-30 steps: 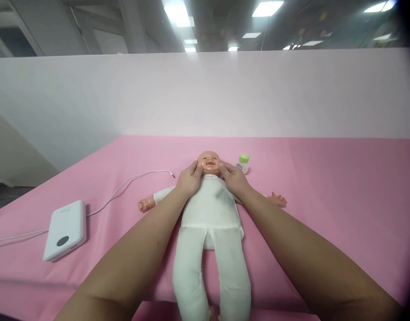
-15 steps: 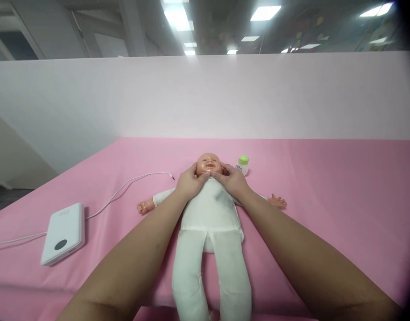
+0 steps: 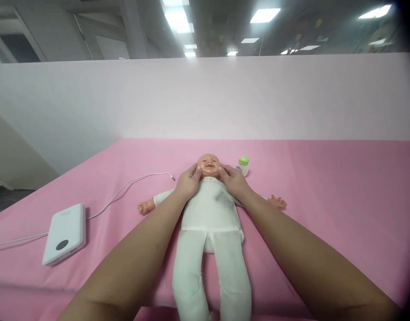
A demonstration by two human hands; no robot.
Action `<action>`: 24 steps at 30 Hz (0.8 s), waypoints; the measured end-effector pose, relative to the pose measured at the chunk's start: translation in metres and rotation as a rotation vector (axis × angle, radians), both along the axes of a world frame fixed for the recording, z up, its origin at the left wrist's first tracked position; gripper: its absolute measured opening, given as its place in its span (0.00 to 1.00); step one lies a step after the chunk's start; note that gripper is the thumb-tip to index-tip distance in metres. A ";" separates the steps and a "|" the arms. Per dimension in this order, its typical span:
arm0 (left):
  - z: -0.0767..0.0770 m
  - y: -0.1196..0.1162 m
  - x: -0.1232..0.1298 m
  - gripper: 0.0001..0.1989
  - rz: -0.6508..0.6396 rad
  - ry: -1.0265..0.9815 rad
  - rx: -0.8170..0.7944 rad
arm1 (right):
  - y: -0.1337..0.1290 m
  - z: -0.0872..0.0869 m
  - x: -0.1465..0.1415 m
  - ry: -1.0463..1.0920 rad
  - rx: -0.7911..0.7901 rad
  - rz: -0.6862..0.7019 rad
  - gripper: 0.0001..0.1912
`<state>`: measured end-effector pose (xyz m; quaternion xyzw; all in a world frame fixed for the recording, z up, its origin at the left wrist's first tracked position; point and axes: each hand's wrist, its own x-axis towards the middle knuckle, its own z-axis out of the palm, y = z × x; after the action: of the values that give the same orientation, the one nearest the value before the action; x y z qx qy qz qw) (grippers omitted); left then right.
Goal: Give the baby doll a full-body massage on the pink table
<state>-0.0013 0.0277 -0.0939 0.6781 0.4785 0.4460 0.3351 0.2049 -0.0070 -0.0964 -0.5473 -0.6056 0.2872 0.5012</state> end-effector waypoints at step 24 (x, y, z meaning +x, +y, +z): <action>-0.004 0.003 0.001 0.24 -0.062 0.039 0.052 | -0.002 -0.001 0.000 0.031 0.020 0.075 0.22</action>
<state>-0.0007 0.0306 -0.0980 0.7097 0.4517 0.4346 0.3216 0.2050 -0.0090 -0.0970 -0.5146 -0.6207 0.3082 0.5049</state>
